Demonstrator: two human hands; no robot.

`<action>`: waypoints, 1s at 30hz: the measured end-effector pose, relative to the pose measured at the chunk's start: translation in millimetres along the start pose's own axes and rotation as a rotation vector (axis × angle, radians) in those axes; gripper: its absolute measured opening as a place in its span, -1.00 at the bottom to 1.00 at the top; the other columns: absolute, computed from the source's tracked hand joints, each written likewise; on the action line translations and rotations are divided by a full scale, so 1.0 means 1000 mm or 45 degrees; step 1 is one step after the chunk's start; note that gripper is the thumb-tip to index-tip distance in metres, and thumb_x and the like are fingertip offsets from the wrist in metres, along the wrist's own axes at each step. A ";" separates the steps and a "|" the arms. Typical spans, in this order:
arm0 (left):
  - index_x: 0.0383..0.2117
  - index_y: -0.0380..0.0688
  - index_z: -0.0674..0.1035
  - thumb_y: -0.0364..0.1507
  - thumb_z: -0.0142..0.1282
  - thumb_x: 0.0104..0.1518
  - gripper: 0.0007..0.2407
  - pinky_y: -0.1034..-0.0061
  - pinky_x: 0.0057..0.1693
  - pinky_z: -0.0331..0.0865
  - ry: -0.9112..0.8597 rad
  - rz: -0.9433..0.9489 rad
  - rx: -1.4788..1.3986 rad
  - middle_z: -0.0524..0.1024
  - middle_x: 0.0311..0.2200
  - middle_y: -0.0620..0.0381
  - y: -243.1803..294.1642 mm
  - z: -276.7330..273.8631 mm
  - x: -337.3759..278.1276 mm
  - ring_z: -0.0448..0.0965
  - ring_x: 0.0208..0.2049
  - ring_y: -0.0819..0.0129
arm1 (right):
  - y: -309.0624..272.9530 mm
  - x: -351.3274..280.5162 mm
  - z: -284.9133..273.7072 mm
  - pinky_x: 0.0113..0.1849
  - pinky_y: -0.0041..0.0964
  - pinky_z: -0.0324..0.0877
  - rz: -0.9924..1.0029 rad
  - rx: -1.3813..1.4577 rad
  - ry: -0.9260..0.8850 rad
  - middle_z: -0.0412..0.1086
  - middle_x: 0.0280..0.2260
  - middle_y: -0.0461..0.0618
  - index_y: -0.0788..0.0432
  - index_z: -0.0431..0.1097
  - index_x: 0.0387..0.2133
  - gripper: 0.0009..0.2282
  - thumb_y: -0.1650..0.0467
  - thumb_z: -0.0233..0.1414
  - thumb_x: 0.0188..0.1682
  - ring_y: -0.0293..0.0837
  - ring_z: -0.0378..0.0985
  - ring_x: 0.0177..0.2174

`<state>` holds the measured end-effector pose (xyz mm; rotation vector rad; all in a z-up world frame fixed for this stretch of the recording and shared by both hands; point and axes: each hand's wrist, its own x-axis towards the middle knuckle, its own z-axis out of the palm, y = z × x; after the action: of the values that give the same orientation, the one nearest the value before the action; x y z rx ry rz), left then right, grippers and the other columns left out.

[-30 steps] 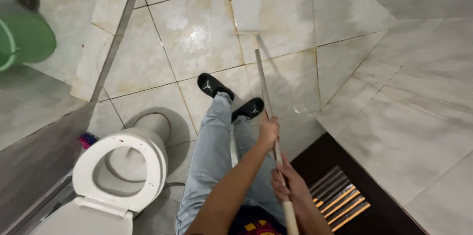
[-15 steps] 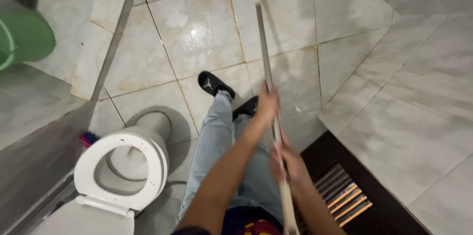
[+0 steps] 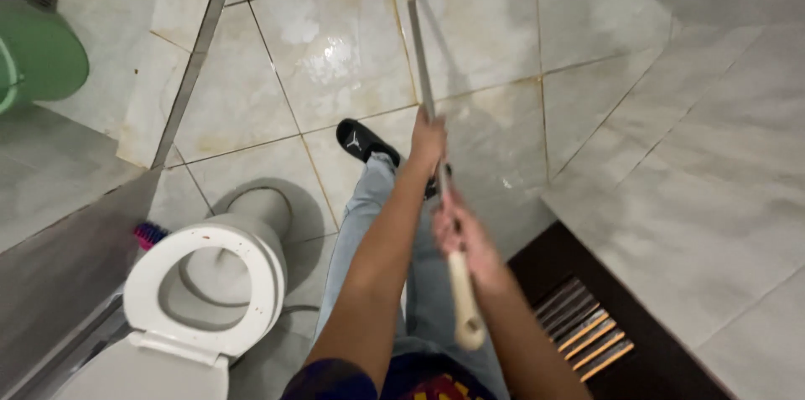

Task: The person uses a squeegee to push water across the tiled bathroom floor toward the drain. They then use a green scoop to collect water from a bucket and pour it onto the floor to continue cleaning.

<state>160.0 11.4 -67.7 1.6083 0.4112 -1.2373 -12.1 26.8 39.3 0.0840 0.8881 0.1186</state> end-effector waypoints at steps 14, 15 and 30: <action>-0.13 0.02 0.30 -0.35 -0.08 0.35 -0.89 0.43 -0.68 0.15 0.133 -0.106 -0.682 0.29 -0.58 0.20 -0.124 0.019 -0.154 0.17 -0.81 0.44 | 0.042 -0.220 0.040 -0.82 -0.44 0.04 0.160 -0.070 0.233 0.20 -0.65 0.02 0.01 -0.20 0.47 -0.37 0.45 -0.14 0.10 -0.27 0.04 -0.82; -0.13 0.02 0.30 -0.35 -0.08 0.35 -0.89 0.43 -0.68 0.15 0.137 -0.106 -0.683 0.29 -0.58 0.20 -0.131 0.011 -0.145 0.17 -0.81 0.44 | 0.048 -0.212 0.021 -0.82 -0.44 0.04 0.163 -0.070 0.233 0.20 -0.65 0.02 0.01 -0.20 0.47 -0.37 0.45 -0.14 0.10 -0.27 0.04 -0.82; 0.20 -0.07 0.32 -0.42 -0.09 0.25 -0.63 0.49 -0.72 0.17 0.186 0.043 -0.242 0.38 -0.55 0.04 -0.030 0.005 -0.042 0.24 -0.78 0.38 | 0.014 -0.121 0.023 -0.74 -0.37 0.08 0.362 0.323 -0.181 0.12 -0.80 -0.16 0.08 0.18 -0.61 -0.58 0.18 -0.25 0.25 -0.27 0.02 -0.86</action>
<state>117.6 32.4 -46.2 1.5400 0.5745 -1.0264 -71.0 23.8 148.2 0.4508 0.7415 0.2615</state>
